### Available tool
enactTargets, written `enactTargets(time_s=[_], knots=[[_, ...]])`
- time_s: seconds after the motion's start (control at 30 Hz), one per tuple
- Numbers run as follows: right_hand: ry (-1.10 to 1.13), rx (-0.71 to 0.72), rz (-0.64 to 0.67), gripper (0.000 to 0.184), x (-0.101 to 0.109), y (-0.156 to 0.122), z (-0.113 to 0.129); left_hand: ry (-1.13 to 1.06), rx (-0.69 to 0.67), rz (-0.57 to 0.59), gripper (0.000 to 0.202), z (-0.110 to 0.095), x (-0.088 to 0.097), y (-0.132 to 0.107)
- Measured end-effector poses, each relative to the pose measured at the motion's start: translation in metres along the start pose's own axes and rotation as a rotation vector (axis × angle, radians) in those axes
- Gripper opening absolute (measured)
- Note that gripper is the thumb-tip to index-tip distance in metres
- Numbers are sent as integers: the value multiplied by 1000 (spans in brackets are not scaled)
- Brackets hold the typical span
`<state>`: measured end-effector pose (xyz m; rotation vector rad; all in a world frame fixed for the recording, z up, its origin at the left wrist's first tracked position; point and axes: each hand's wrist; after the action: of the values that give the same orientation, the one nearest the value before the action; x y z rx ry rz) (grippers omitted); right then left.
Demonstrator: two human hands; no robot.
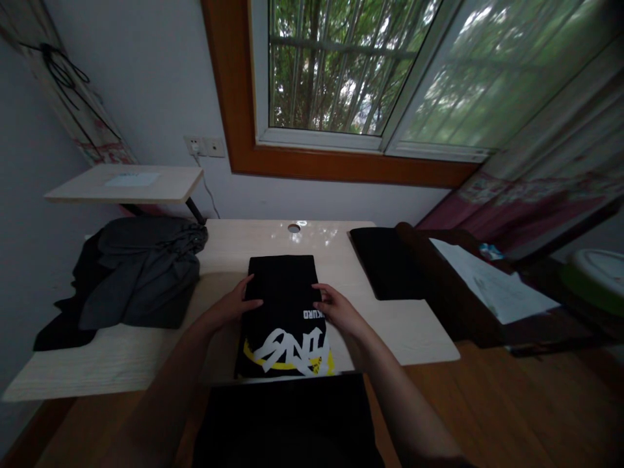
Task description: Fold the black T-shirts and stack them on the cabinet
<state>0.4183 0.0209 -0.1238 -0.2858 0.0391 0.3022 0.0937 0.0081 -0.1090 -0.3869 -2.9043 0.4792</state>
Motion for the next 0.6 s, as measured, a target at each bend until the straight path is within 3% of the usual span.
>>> enactTargets(time_s=[0.23, 0.47, 0.6], knots=[[23, -11, 56, 61, 7, -1, 2, -37, -79, 30, 105, 1, -10, -2], [76, -22, 32, 45, 7, 0, 12, -149, -74, -29, 94, -9, -10, -5], [93, -16, -19, 47, 6, -1, 23, -171, -70, -78, 92, -24, -8, -9]])
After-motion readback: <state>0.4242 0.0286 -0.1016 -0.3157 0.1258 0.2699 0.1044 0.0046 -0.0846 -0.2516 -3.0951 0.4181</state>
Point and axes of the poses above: each hand's wrist, its own y-axis towards the middle knuckle, its own x-axis out of the back of the hand, z = x × y, and after that the axes turned 1 degree about z, right-handed
